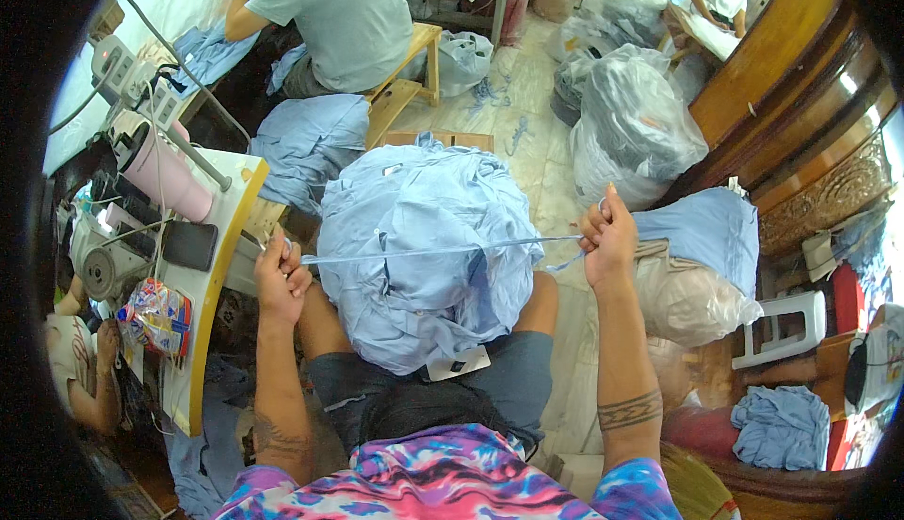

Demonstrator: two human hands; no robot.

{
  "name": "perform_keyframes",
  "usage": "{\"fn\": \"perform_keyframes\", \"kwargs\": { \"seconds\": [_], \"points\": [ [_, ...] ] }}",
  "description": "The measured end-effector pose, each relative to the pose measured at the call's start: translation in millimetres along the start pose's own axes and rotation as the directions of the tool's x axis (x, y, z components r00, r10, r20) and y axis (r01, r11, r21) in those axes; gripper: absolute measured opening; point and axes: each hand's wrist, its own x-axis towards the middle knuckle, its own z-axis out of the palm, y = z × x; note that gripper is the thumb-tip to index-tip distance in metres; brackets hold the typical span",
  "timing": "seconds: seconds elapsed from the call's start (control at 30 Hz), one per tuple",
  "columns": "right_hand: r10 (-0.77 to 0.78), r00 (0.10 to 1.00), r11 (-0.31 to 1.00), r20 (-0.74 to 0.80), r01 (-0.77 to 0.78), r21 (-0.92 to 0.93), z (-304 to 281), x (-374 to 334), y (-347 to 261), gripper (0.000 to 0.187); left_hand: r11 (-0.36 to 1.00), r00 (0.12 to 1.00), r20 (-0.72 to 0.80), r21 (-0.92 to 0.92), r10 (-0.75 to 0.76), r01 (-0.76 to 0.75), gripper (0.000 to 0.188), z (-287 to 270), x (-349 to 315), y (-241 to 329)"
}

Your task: The person uses a small tool to cut and remove tags from light blue shirts, handling them one at a time and placing them on a pile.

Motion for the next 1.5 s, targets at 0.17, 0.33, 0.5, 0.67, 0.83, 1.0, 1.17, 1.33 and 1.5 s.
{"fn": "perform_keyframes", "kwargs": {
  "seconds": [0.17, 0.33, 0.5, 0.67, 0.83, 1.0, 1.17, 1.33, 1.5],
  "points": [
    [-0.036, 0.999, 0.995, 0.031, 0.039, -0.094, 10.7, 11.6, -1.6, 0.043, 0.998, 1.0, -0.002, 0.052, -0.024, 0.024, 0.042, -8.7, -12.1, 7.1],
    [-0.214, 0.976, 0.969, 0.027, 0.216, -0.119, 14.3, 84.4, -10.5, 0.041, 0.991, 0.995, -0.053, 0.099, -0.084, 0.089, 0.041, -26.9, -69.5, 0.9],
    [-0.194, 0.977, 0.968, 0.093, 0.206, -0.144, 79.7, 123.8, -29.2, 0.031, 0.982, 0.986, -0.122, 0.137, -0.113, 0.13, 0.04, -47.5, -146.7, -9.8],
    [-0.289, 0.95, 0.955, -0.114, 0.278, -0.102, 92.4, 180.7, -38.2, 0.026, 0.99, 0.948, -0.302, 0.067, -0.1, 0.126, 0.038, -92.1, -202.4, -6.1],
    [-0.215, 0.976, 0.964, -0.019, 0.209, -0.161, 102.3, 216.4, -14.1, 0.022, 0.974, 0.897, -0.417, 0.095, -0.147, 0.204, 0.041, -114.8, -231.1, -2.0],
    [-0.318, 0.91, 0.948, -0.265, 0.299, -0.11, 57.0, 284.9, -74.1, 0.027, 0.986, 0.71, -0.704, 0.093, -0.034, 0.14, 0.041, -232.1, -295.5, -4.8],
    [-0.263, 0.953, 0.894, 0.147, 0.298, -0.333, 75.7, 243.9, -60.8, 0.038, 0.729, 0.68, -0.7, 0.346, -0.218, 0.59, 0.034, -206.9, -302.2, -21.7],
    [-0.191, 0.91, 0.355, 0.367, 0.413, -0.839, 14.2, 175.2, -67.6, 0.045, 0.247, 0.874, -0.466, 0.838, -0.141, 0.487, 0.031, -259.9, -329.4, -62.1],
    [0.305, 0.895, -0.06, 0.325, 0.359, -0.931, -57.4, 65.7, -38.5, 0.042, -0.303, 0.889, -0.452, 0.86, -0.077, 0.411, 0.03, -255.6, -311.0, -48.9]
  ]
}}
